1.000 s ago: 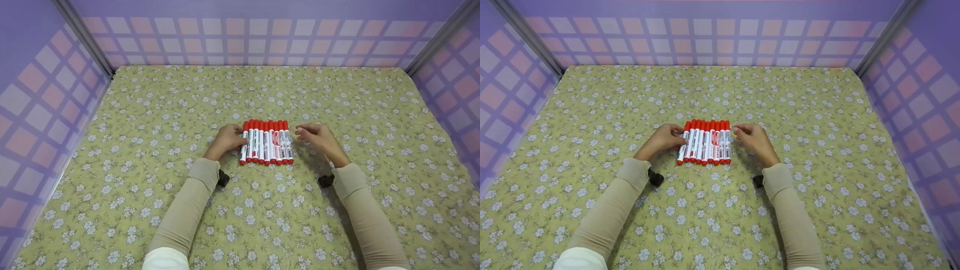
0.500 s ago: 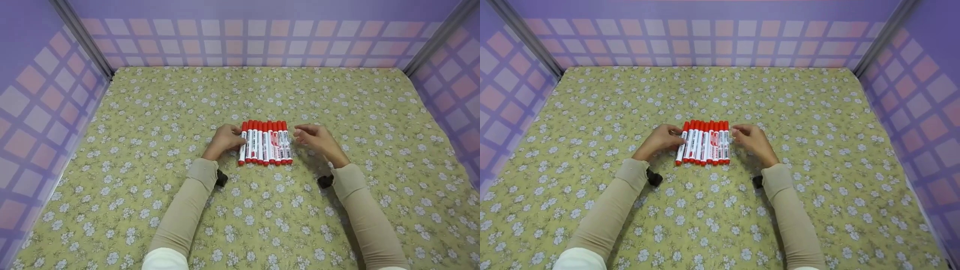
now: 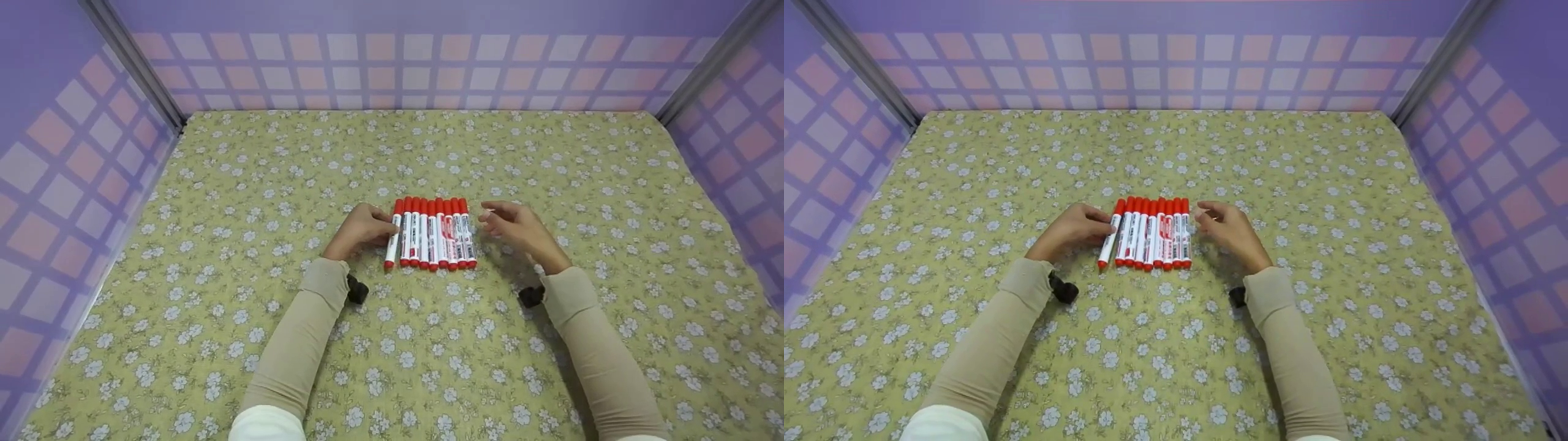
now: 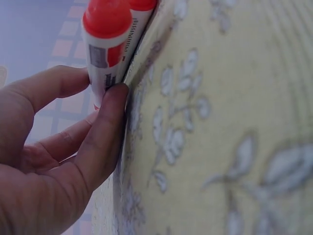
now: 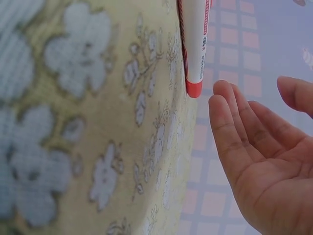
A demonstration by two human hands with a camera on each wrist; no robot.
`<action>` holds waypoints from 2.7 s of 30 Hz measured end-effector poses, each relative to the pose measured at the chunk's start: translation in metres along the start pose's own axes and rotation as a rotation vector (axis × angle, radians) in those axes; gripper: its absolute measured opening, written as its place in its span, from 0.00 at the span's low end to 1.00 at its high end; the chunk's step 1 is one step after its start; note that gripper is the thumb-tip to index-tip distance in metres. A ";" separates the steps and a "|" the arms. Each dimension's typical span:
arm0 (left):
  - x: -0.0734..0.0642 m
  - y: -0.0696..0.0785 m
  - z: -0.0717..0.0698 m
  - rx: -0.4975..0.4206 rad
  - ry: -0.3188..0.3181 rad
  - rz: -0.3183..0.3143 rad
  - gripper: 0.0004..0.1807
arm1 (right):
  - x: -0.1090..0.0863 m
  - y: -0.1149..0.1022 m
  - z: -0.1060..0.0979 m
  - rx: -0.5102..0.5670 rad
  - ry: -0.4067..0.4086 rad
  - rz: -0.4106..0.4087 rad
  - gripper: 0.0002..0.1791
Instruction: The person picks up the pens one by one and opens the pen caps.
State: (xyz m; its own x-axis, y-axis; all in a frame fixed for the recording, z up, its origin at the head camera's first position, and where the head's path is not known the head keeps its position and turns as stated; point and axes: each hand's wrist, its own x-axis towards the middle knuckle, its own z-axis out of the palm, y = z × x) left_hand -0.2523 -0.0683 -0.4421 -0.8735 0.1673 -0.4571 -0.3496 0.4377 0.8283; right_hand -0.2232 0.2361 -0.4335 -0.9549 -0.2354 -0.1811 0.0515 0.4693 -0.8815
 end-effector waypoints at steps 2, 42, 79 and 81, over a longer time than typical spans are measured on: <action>0.000 -0.001 -0.001 -0.012 -0.010 0.000 0.17 | 0.000 0.000 0.000 -0.010 -0.004 -0.001 0.27; -0.023 0.021 -0.004 0.352 -0.083 0.419 0.17 | -0.002 -0.023 0.003 -0.168 -0.062 -0.199 0.29; -0.043 0.039 0.014 0.636 0.014 0.774 0.13 | -0.005 -0.052 0.025 -0.387 -0.051 -0.502 0.23; -0.043 0.039 0.014 0.658 0.024 0.786 0.13 | -0.005 -0.052 0.025 -0.398 -0.061 -0.501 0.23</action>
State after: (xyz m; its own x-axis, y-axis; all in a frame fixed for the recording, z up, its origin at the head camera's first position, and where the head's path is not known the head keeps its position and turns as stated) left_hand -0.2232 -0.0457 -0.3944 -0.7847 0.6012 0.1507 0.5730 0.6111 0.5461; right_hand -0.2141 0.1913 -0.3974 -0.8163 -0.5502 0.1758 -0.5199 0.5673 -0.6387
